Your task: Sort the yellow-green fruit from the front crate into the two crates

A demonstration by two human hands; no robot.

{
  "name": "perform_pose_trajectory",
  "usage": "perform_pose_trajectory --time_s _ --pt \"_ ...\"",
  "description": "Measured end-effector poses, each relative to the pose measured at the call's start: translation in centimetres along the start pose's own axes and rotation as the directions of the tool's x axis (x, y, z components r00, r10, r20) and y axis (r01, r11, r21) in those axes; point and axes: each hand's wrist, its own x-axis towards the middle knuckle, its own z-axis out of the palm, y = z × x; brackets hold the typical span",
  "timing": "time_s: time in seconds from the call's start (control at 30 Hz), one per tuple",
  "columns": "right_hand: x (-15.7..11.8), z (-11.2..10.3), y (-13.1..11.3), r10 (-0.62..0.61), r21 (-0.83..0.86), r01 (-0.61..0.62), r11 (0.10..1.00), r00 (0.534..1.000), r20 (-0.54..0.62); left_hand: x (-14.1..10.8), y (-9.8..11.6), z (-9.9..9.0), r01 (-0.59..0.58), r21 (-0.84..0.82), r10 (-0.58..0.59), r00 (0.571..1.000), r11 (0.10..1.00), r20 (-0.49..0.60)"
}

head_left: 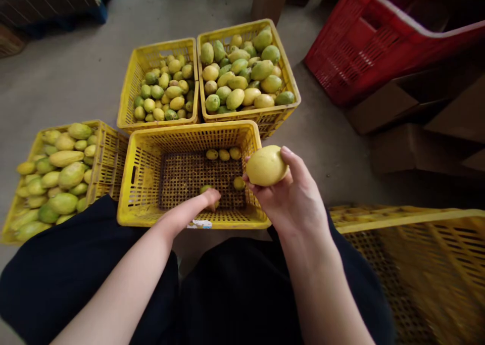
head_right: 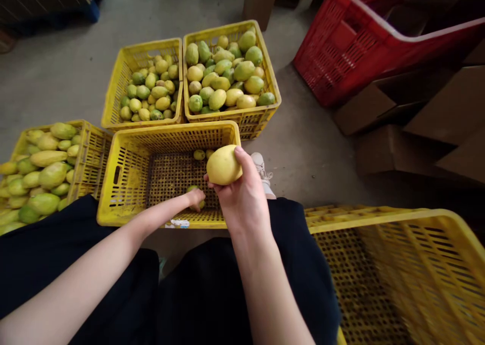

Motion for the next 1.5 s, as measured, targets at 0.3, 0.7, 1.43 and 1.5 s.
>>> perform_pose_trajectory --time_s 0.3,0.7,1.43,1.5 --pt "0.4 1.5 0.6 -0.005 -0.005 0.006 1.000 0.996 0.088 -3.7 4.7 -2.9 -0.187 0.081 0.202 0.937 0.979 -0.284" --pt "0.2 5.0 3.3 -0.025 -0.121 0.052 0.991 0.978 0.209 -21.7 14.0 -5.0 -0.529 -0.699 0.388 0.844 0.482 -0.371" --pt "-3.1 7.8 8.4 -0.296 -0.502 0.445 0.742 0.889 0.349 -19.2 10.6 -0.5 -0.593 -0.655 0.381 0.804 0.468 -0.456" --pt "-2.8 7.8 8.2 -0.362 -0.519 0.533 0.669 0.843 0.399 -19.6 10.8 -0.8 -0.613 -0.645 0.387 0.789 0.457 -0.477"
